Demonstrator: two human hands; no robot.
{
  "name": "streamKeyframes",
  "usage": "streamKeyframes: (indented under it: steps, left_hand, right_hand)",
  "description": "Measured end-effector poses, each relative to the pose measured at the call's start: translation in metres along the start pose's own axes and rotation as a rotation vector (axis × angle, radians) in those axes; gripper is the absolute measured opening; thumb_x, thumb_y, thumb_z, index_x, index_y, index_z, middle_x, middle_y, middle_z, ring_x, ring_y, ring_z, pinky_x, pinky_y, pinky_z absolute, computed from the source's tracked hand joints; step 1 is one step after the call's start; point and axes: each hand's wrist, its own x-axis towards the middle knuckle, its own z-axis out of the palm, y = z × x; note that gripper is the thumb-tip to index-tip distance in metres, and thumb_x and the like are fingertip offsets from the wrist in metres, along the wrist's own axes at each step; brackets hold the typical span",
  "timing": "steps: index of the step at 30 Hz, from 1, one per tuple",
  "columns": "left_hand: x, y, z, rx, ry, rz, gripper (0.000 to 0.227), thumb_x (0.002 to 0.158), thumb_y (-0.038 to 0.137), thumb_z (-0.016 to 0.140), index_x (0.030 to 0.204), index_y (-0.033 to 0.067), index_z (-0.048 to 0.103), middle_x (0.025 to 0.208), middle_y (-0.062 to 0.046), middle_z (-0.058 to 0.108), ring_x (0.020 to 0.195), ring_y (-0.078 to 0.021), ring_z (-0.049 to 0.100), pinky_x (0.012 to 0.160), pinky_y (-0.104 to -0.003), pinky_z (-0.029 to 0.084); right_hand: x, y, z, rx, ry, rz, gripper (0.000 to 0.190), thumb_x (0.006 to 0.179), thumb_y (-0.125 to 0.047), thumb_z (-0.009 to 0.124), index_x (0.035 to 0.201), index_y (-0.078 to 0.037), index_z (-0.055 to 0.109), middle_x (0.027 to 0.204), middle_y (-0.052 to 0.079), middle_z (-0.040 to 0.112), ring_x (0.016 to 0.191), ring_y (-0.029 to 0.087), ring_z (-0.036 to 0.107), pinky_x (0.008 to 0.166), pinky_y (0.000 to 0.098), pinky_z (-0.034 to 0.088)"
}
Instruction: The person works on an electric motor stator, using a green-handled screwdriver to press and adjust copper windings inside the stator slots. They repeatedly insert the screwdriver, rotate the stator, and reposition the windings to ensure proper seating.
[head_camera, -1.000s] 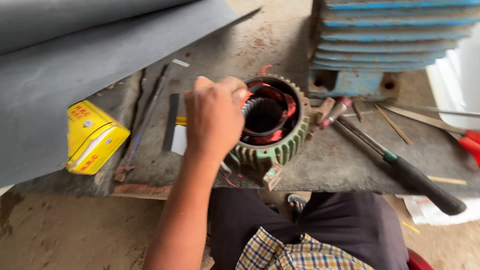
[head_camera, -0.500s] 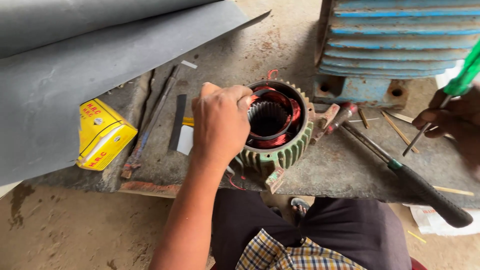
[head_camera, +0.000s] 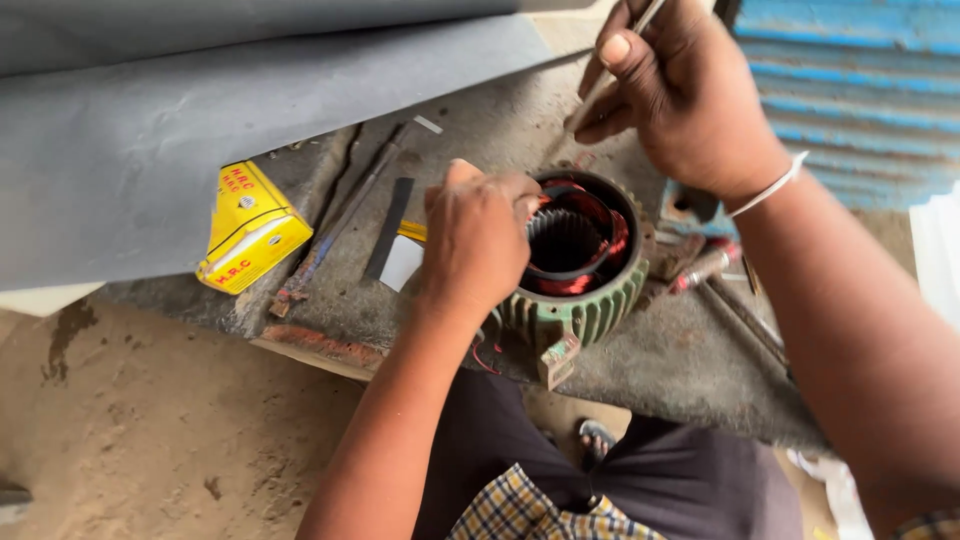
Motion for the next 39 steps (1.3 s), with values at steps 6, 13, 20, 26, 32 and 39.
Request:
streamKeyframes:
  steps: [6,13,20,26,32,39]
  left_hand:
    - [0.000,0.001,-0.001,0.021,0.005,-0.029,0.010,0.091,0.015,0.069,0.091,0.0130,0.079,0.087,-0.006,0.078,0.095,-0.0263,0.063,0.091,-0.045,0.041]
    - [-0.001,-0.005,0.005,0.030,0.016,-0.001,0.009,0.092,0.015,0.068,0.090,0.0112,0.076,0.086,-0.006,0.077,0.097,-0.0267,0.063,0.091,-0.045,0.038]
    - [0.001,-0.003,0.006,0.039,0.038,0.021,0.008,0.091,0.015,0.072,0.093,0.0104,0.078,0.081,-0.005,0.077,0.092,-0.0238,0.063,0.088,-0.042,0.038]
    - [0.002,-0.006,0.011,0.076,0.007,0.047,0.008,0.091,0.018,0.075,0.092,0.0108,0.078,0.077,-0.004,0.074,0.088,-0.0220,0.062,0.086,-0.040,0.039]
    - [0.002,-0.007,0.009,0.055,0.010,0.077,0.005,0.089,0.017,0.076,0.093,0.0134,0.078,0.079,-0.002,0.073,0.090,-0.0205,0.063,0.087,-0.040,0.040]
    - [0.004,-0.006,0.007,0.051,-0.022,0.061,0.004,0.088,0.015,0.077,0.093,0.0148,0.077,0.077,-0.002,0.071,0.091,-0.0203,0.063,0.086,-0.041,0.040]
  right_hand:
    - [0.021,0.020,0.010,0.022,-0.085,0.087,0.040,0.112,-0.042,0.046,0.128,-0.006,0.041,0.092,0.010,0.072,0.084,0.021,0.078,0.071,0.0299,0.066]
    - [0.028,0.045,0.010,0.081,-0.218,0.154,0.028,0.107,-0.029,0.058,0.121,-0.007,0.048,0.092,0.007,0.067,0.082,0.017,0.072,0.069,0.0289,0.063]
    - [0.026,0.054,0.000,-0.005,-0.325,0.127,0.019,0.102,-0.018,0.068,0.112,-0.005,0.058,0.091,0.004,0.068,0.084,0.011,0.065,0.074,0.0269,0.056]
    - [0.021,0.054,-0.002,-0.116,-0.393,0.054,0.018,0.104,-0.020,0.065,0.111,-0.005,0.057,0.091,0.002,0.063,0.088,0.010,0.061,0.079,0.0267,0.054]
    - [0.022,0.053,0.002,-0.124,-0.419,0.048,0.017,0.105,-0.020,0.063,0.108,-0.006,0.055,0.087,0.002,0.061,0.085,0.010,0.061,0.077,0.0269,0.053]
    - [0.028,0.053,0.008,-0.117,-0.415,0.151,0.016,0.104,-0.023,0.059,0.104,-0.007,0.054,0.085,0.001,0.068,0.084,0.010,0.067,0.075,0.0273,0.056]
